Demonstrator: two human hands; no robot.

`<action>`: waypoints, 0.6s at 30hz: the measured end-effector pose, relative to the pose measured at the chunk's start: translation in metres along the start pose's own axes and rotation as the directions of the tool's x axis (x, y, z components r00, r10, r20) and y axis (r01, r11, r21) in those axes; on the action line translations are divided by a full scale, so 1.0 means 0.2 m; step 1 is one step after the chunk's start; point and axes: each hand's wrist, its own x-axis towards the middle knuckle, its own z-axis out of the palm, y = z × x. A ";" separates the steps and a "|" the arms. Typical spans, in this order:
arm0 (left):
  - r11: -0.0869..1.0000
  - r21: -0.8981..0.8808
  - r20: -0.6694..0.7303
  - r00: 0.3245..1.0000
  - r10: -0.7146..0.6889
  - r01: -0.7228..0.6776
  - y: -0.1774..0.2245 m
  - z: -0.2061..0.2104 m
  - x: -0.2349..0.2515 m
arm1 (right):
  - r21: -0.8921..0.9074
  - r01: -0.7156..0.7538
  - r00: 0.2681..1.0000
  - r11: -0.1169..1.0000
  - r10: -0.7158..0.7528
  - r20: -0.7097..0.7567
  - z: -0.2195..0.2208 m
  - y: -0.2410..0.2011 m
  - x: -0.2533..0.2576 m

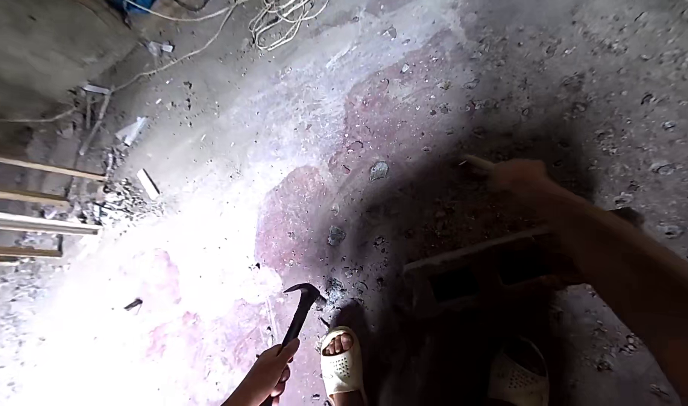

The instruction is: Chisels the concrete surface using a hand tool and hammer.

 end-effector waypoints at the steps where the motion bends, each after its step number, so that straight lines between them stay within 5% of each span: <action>1: 1.000 -0.009 0.006 1.000 0.015 -0.015 0.00 0.02 0.04 | -0.017 -0.056 0.998 0.998 0.056 -0.030 -0.02 0.04 0.00; 4: 0.996 0.010 0.043 0.995 0.088 -0.088 0.01 0.05 0.13 | 0.021 -0.135 0.987 0.991 0.137 -0.083 -0.06 0.09 0.00; 11: 0.965 -0.076 0.159 0.952 0.260 -0.251 0.04 0.08 0.29 | 0.294 0.166 0.983 0.941 -0.180 0.020 -0.01 -0.24 -0.07; 18: 0.894 -0.428 0.268 0.926 0.265 -0.132 -0.04 0.12 0.42 | 0.641 0.053 0.997 0.766 -0.004 -0.077 0.23 -0.51 -0.06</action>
